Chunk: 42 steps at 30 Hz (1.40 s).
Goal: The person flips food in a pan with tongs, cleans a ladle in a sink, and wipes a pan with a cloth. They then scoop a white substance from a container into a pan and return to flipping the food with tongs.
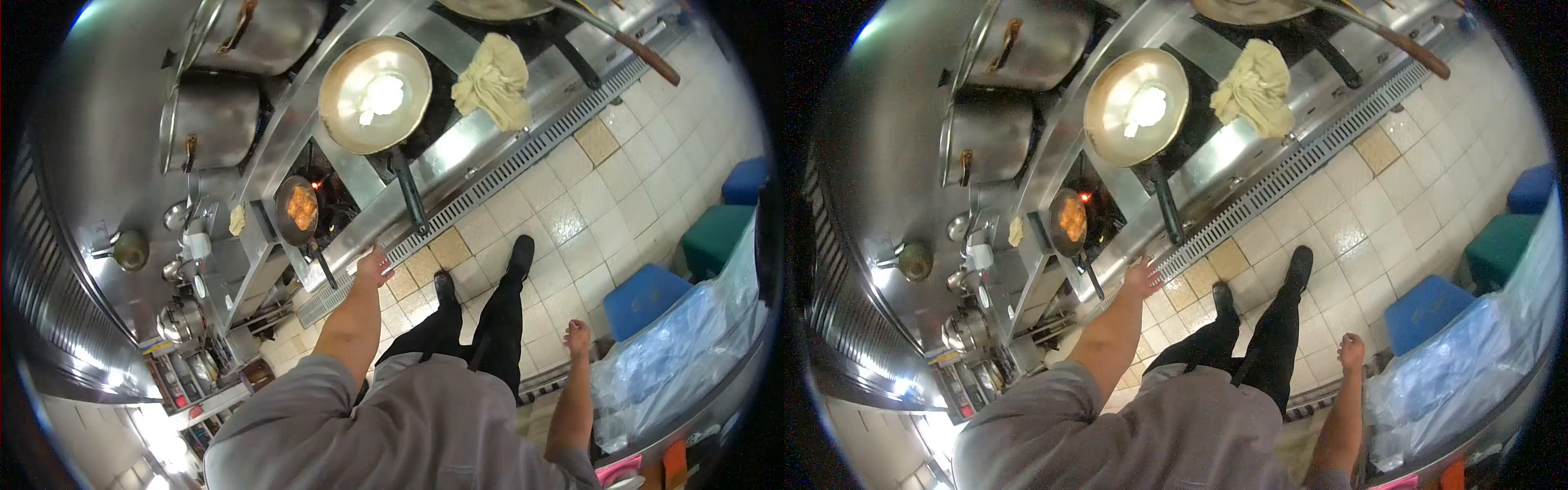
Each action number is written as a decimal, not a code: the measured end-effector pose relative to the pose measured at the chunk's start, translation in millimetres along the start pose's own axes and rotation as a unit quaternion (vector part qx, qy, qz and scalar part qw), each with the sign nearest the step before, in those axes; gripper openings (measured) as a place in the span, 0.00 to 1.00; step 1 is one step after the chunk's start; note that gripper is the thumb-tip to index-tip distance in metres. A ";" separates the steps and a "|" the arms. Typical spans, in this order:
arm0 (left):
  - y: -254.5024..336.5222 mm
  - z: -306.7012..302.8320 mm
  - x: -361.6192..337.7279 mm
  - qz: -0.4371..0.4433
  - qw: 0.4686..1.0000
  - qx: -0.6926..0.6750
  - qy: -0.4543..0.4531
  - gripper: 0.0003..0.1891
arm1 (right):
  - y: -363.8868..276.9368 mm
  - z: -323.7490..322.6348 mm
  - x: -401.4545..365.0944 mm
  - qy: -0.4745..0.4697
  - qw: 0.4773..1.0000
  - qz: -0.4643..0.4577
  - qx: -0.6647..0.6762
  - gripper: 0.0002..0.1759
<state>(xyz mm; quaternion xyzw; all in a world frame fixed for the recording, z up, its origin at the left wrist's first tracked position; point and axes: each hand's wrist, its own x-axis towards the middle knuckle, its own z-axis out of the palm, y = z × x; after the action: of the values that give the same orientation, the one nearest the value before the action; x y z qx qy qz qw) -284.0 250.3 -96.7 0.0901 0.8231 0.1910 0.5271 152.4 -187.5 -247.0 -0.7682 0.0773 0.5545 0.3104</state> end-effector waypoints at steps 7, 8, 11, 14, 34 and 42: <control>-47.1 -48.8 22.3 0.053 0.950 0.299 -0.075 0.25 | -7.9 -18.1 -1.9 -0.010 0.999 -0.022 -0.023 0.15; -53.1 -59.2 12.0 0.058 0.954 0.285 -0.076 0.25 | -8.7 -20.7 -1.4 -0.011 0.999 -0.012 -0.033 0.15; -70.9 -100.7 -17.1 0.060 0.941 0.312 -0.114 0.27 | -18.2 -13.8 15.7 0.015 0.991 -0.034 -0.131 0.13; -92.6 -167.1 -14.6 0.053 0.963 0.247 -0.097 0.28 | -30.2 22.7 50.2 -0.050 0.832 -0.343 -0.434 0.15; -306.6 -495.6 13.1 0.040 0.998 -0.050 -0.005 0.21 | -209.4 520.9 -297.8 -0.313 0.922 -0.204 -0.105 0.15; -467.6 -521.0 18.7 0.125 0.975 0.183 -0.018 0.08 | -260.7 517.5 -280.4 -0.210 0.897 -0.326 -0.210 0.22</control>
<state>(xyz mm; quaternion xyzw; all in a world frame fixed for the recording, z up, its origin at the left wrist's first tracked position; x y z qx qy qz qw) -737.2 -283.4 -110.3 0.2906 0.8164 0.1002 0.4888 -247.5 247.8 7.9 -0.6638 -0.3628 0.5738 0.3139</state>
